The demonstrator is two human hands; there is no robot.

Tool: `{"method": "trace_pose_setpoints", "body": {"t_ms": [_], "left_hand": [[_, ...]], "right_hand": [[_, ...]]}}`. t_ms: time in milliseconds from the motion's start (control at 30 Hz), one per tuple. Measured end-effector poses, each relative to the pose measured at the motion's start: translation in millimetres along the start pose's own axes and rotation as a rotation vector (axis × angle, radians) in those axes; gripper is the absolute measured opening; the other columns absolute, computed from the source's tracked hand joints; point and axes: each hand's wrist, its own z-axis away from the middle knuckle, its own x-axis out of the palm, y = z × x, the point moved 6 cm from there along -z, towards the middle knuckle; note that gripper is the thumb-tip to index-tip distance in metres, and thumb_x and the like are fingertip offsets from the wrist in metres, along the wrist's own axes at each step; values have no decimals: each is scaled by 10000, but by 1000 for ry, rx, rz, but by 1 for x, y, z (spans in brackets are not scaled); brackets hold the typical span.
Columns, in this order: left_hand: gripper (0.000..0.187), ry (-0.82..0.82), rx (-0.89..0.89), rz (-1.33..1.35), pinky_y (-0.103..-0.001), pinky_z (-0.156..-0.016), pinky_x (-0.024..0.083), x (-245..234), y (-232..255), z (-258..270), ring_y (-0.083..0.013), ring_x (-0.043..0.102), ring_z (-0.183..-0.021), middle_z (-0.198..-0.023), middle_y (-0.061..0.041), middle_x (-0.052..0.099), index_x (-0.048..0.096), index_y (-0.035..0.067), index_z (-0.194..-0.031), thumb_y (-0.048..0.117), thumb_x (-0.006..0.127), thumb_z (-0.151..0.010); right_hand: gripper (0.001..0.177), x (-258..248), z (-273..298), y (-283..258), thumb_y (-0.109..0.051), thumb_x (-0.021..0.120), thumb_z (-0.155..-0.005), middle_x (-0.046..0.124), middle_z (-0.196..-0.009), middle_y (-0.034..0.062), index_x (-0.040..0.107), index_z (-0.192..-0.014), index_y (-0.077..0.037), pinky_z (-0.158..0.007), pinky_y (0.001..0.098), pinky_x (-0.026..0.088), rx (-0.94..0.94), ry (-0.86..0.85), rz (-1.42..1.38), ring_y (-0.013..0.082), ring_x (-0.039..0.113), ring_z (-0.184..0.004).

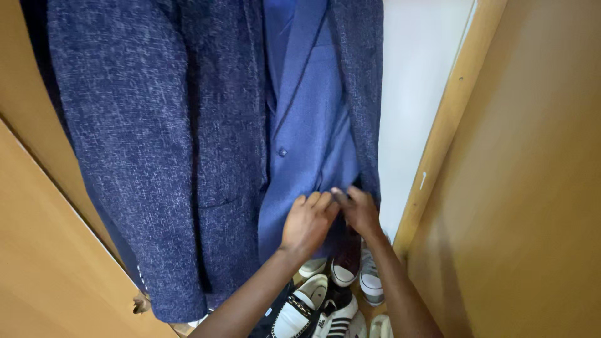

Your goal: The person picks up a navy blue jacket from a bed, places it on a hanger, and hangs it in a wooden wardrobe. The person then picks up a dark blue blazer, places it on a hanger, and hangs it in the wardrobe. Finally, the person picks up a black double-breasted coat, places it on a hanger, and hangs it in the wardrobe.

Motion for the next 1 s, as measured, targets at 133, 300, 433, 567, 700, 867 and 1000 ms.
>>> {"method": "trace_pose_setpoints", "body": {"t_ms": [133,300,433,567,700,867,1000], "left_hand": [[273,32,-188,-7,-361,-775,514,18,-6,-10,-209,654,-931,-1156,-63,622,633,122,-1140,217,665,-887],[451,-11,-367,-96,-386,-715,529,20,-18,-33,-229,666,-853,-1174,-58,633,626,116,-1250,340,698,-864],[421,-242,-272,-193,-389,-805,497,42,4,-45,-204,626,-1011,-1147,-31,628,642,126,-1185,377,683,-850],[138,-274,-135,-291,-374,-845,474,59,15,-53,-193,592,-1052,-1106,-10,633,673,178,-1110,219,621,-989],[580,-15,-96,77,-421,-971,464,38,2,-31,-252,588,-1157,-1203,-94,644,589,95,-1480,102,586,-899],[551,61,-87,420,-462,-1247,363,10,-30,11,-285,468,-1486,-1565,-104,525,593,177,-1418,28,603,-887],[630,-96,-370,430,-514,-1126,336,-2,-64,49,-464,383,-1405,-1580,-217,351,530,124,-1447,193,740,-857]], "right_hand": [[389,-16,-10,-35,-405,808,-799,702,-826,251,677,-808,-39,-605,515,524,-306,246,232,442,670,-739],[516,-43,-25,-40,-558,736,-855,681,-710,237,694,-790,-49,-577,534,520,-114,205,369,438,671,-643],[471,-39,-20,-41,-529,672,-973,710,-764,202,692,-850,-75,-578,544,513,-146,364,494,442,672,-657],[407,-40,-24,-21,-416,722,-948,718,-845,221,664,-1107,-46,-675,487,536,-31,525,198,401,705,-768],[557,-34,-1,-6,-248,754,-892,632,-1221,224,511,-1330,-5,-815,419,541,75,606,-387,368,670,-950],[798,5,44,-54,-157,744,-905,360,-1623,234,324,-1564,4,-1226,496,348,-313,410,301,427,372,-1508],[933,68,56,-37,-328,745,-868,164,-1674,246,228,-1587,-35,-1168,517,267,99,-341,441,417,194,-1513]]}}
